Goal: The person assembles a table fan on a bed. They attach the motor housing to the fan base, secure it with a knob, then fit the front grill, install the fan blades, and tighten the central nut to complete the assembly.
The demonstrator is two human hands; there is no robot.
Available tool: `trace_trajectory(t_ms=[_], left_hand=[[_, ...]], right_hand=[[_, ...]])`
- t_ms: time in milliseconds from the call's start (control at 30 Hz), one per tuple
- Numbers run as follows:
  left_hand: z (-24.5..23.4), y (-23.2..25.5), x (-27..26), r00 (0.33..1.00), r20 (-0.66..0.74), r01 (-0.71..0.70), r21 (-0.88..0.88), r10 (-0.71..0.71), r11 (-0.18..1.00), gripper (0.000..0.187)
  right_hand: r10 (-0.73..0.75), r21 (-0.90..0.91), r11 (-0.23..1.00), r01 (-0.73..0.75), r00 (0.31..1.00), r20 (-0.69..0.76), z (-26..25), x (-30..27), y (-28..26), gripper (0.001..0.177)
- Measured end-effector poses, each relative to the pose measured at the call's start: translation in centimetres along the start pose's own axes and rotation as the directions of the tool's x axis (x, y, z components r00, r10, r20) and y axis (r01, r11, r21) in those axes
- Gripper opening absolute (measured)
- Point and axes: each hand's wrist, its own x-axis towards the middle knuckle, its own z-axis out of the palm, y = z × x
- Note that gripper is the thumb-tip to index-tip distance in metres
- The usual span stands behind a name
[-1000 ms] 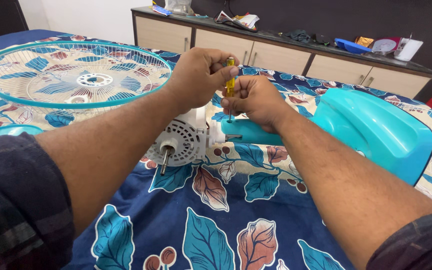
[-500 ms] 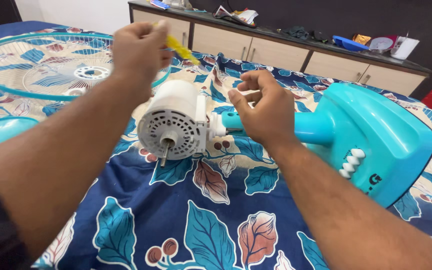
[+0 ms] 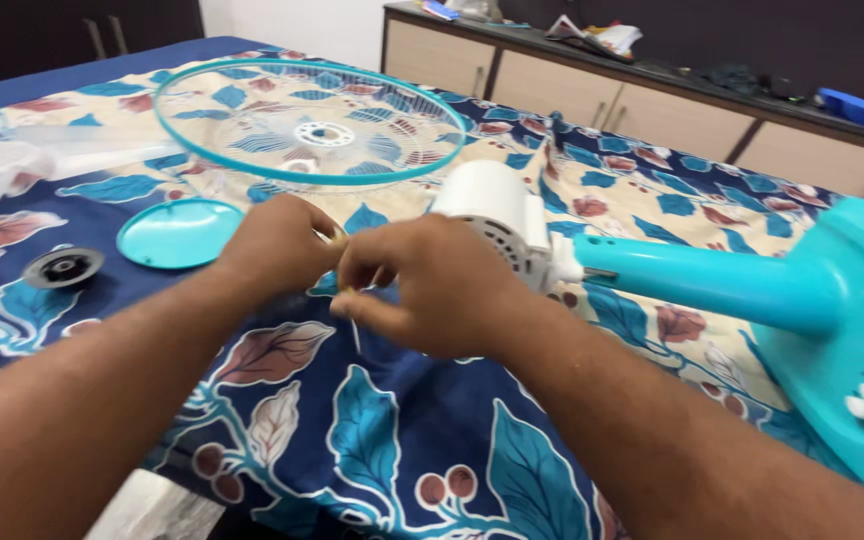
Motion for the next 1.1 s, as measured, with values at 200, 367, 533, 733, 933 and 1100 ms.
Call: trace_trajectory(t_ms=[200, 367, 533, 733, 933, 1100], left_hand=[[-1.1, -2.8, -1.4, 0.979, -0.189, -0.073, 0.052, 0.081, 0.996, 0.027], [-2.9, -5.0, -1.9, 0.986, -0.160, -0.042, 0.078, 0.054, 0.996, 0.026], [-1.2, -4.9, -0.9, 0.937, -0.057, -0.318, 0.262, 0.343, 0.911, 0.034], [-1.8, -4.1, 0.2, 0.990, 0.123, -0.102, 0.332, 0.064, 0.938, 0.031], [-3.7, -2.0, 0.1, 0.945, -0.261, -0.161, 0.144, 0.195, 0.976, 0.030], [-3.0, 3.2, -0.2, 0.835, -0.410, -0.414, -0.027, 0.367, 0.910, 0.024]], right_hand=[[0.068, -0.121, 0.992, -0.044, 0.975, 0.210, 2.2, 1.9, -0.6, 0.029], [0.228, -0.166, 0.970, -0.176, 0.895, 0.384, 2.3, 3.0, 0.1, 0.033], [0.317, -0.231, 0.945, -0.233, 0.831, 0.457, 3.2, 3.7, 0.2, 0.041], [0.316, -0.184, 0.948, -0.258, 0.815, 0.486, 2.7, 3.4, 0.7, 0.054], [0.433, -0.177, 0.901, -0.395, 0.798, 0.419, 1.1, 3.0, -0.2, 0.058], [0.713, 0.279, 0.682, -0.676, 0.700, -0.046, -1.7, 2.0, -0.1, 0.042]])
